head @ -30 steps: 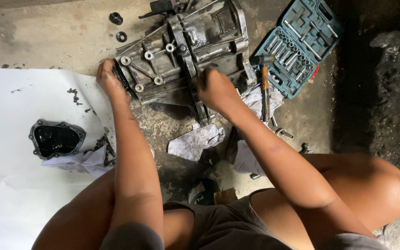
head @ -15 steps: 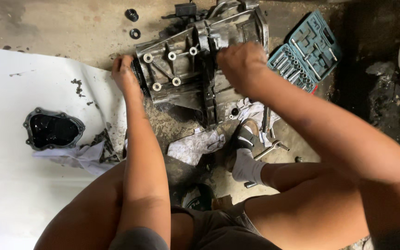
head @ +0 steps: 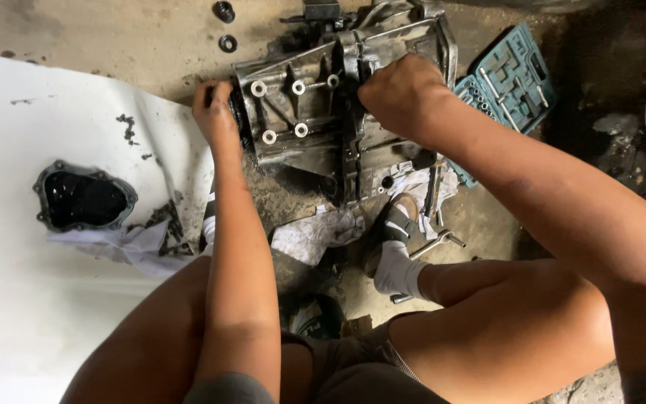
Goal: The person sits on the floor and works on a disassembled engine block. They use a hammer to tap parts, remove and reposition components, and wipe surfaces with a cloth. The person repeatedly adjusts the engine halves and uses tools from a nearby kit.
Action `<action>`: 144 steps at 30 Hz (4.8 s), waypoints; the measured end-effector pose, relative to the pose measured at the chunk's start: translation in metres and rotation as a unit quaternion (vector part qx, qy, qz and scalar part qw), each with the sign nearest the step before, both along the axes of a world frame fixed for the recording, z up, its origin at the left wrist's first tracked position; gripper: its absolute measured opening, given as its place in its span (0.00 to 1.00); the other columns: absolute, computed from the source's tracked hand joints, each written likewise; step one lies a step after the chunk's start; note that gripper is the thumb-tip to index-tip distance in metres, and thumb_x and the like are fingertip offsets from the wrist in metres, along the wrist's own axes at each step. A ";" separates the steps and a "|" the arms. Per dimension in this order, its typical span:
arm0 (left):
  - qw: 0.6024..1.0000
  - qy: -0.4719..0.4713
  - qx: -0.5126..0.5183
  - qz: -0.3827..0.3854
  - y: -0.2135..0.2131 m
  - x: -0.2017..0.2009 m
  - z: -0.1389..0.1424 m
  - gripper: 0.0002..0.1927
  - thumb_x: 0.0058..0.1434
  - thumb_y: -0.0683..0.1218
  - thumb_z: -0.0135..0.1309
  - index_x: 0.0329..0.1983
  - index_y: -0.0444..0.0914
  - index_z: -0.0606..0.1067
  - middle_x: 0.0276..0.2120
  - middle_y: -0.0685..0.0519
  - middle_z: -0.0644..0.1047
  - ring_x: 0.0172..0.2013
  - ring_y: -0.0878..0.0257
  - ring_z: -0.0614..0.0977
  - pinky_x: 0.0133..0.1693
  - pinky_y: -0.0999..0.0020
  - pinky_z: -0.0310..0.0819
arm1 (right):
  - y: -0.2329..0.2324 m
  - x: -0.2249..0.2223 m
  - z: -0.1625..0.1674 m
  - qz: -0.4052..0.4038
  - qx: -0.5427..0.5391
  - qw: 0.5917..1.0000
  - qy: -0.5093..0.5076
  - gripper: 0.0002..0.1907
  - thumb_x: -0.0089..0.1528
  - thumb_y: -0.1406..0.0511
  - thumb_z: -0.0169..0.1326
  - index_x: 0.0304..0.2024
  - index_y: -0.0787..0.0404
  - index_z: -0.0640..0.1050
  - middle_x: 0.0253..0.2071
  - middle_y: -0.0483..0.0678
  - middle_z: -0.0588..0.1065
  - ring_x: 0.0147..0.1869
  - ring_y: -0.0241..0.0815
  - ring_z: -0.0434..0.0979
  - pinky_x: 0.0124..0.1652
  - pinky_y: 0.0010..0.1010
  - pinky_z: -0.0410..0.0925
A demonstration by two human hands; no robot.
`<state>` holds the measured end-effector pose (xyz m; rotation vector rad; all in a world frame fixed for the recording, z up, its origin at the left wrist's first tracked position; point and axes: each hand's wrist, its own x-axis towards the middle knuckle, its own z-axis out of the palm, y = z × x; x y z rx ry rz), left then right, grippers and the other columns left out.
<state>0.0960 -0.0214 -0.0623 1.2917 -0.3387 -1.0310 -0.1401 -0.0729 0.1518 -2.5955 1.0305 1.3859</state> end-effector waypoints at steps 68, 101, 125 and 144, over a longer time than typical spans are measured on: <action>0.955 -0.283 -0.082 0.007 0.007 -0.018 0.008 0.05 0.67 0.38 0.58 0.42 0.29 0.78 0.42 0.48 0.81 0.44 0.60 0.80 0.52 0.65 0.75 | 0.262 -0.305 -0.135 -0.601 -0.116 0.763 -0.208 0.19 0.68 0.53 0.51 0.52 0.59 0.70 0.37 0.69 0.78 0.40 0.75 0.77 0.41 0.62 0.70; 0.965 -0.251 -0.054 -0.043 0.009 -0.007 -0.003 0.09 0.67 0.37 0.47 0.46 0.29 0.77 0.41 0.51 0.78 0.43 0.64 0.76 0.49 0.71 0.72 | 0.171 -0.154 -0.201 -0.626 -0.103 0.427 -0.645 0.17 0.65 0.60 0.68 0.41 0.69 0.81 0.35 0.49 0.79 0.38 0.36 0.75 0.42 0.30 0.71; 0.930 0.363 0.020 0.064 0.098 -0.074 -0.058 0.28 0.68 0.65 0.46 0.61 0.44 0.71 0.46 0.54 0.78 0.43 0.56 0.80 0.45 0.54 0.77 | 0.128 -0.145 -0.149 -0.409 -0.350 0.566 -0.624 0.12 0.73 0.65 0.55 0.51 0.72 0.78 0.36 0.63 0.77 0.38 0.56 0.76 0.40 0.41 0.70; 0.873 0.482 0.067 -0.013 0.014 -0.106 -0.096 0.35 0.62 0.69 0.43 0.61 0.42 0.73 0.55 0.49 0.79 0.54 0.47 0.80 0.55 0.43 0.76 | 0.137 -0.150 -0.168 -0.508 -0.305 0.521 -0.615 0.16 0.64 0.69 0.60 0.52 0.72 0.77 0.35 0.57 0.81 0.37 0.40 0.83 0.40 0.29 0.73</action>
